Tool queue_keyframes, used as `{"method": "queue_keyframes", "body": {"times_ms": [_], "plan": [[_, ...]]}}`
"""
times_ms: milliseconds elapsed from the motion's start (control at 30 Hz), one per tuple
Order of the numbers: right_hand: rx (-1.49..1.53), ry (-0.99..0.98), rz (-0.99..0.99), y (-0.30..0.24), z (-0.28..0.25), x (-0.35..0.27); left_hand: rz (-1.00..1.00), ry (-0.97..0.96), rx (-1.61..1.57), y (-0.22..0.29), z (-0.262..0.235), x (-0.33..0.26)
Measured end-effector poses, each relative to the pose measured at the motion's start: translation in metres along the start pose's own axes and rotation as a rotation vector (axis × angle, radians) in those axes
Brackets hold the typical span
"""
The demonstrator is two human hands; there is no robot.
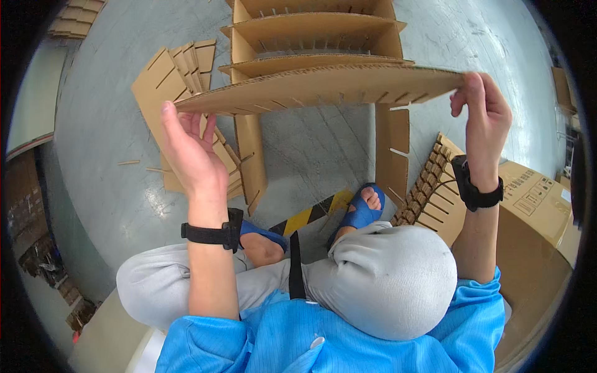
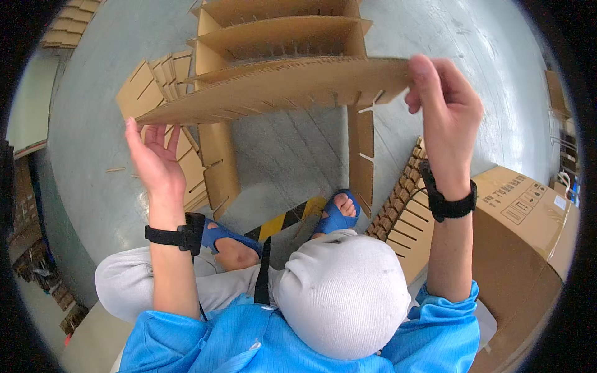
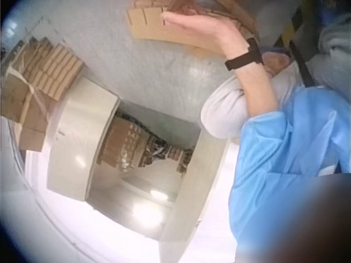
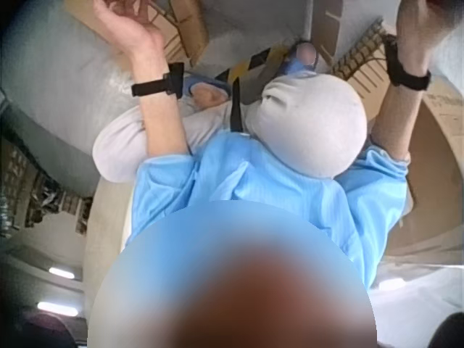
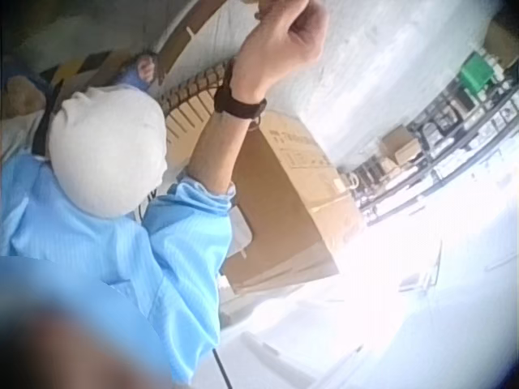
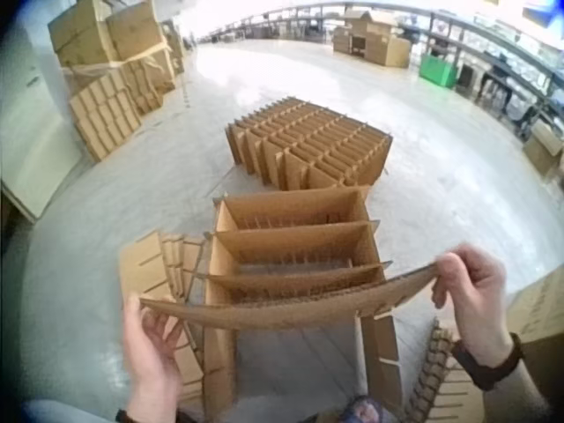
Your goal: The recorder is sitting on the floor and assembling interlocking cardboard dividers into a grid structure.
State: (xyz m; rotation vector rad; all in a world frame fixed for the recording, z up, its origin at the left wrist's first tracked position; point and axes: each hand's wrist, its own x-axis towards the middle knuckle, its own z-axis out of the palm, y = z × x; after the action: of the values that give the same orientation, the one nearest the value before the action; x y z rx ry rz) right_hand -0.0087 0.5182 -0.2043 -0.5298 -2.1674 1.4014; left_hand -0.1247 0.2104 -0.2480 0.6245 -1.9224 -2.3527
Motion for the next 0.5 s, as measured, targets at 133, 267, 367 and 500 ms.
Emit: {"method": "queue_keyframes", "body": {"times_ms": [133,267,367,500], "plan": [[-0.143,-0.022,0.02,0.004,-0.008,-0.007,0.014,-0.095,0.034,-0.001,-0.007,0.008],[-0.171,-0.072,0.114,0.014,-0.006,-0.015,-0.015,-0.125,0.062,-0.005,-0.011,0.011],[-0.129,-0.165,0.257,0.032,0.01,-0.014,-0.041,-0.176,0.122,-0.008,-0.018,0.015],[-0.108,-0.158,0.354,0.064,0.001,-0.021,0.063,-0.2,0.25,-0.015,-0.002,0.011]]}}
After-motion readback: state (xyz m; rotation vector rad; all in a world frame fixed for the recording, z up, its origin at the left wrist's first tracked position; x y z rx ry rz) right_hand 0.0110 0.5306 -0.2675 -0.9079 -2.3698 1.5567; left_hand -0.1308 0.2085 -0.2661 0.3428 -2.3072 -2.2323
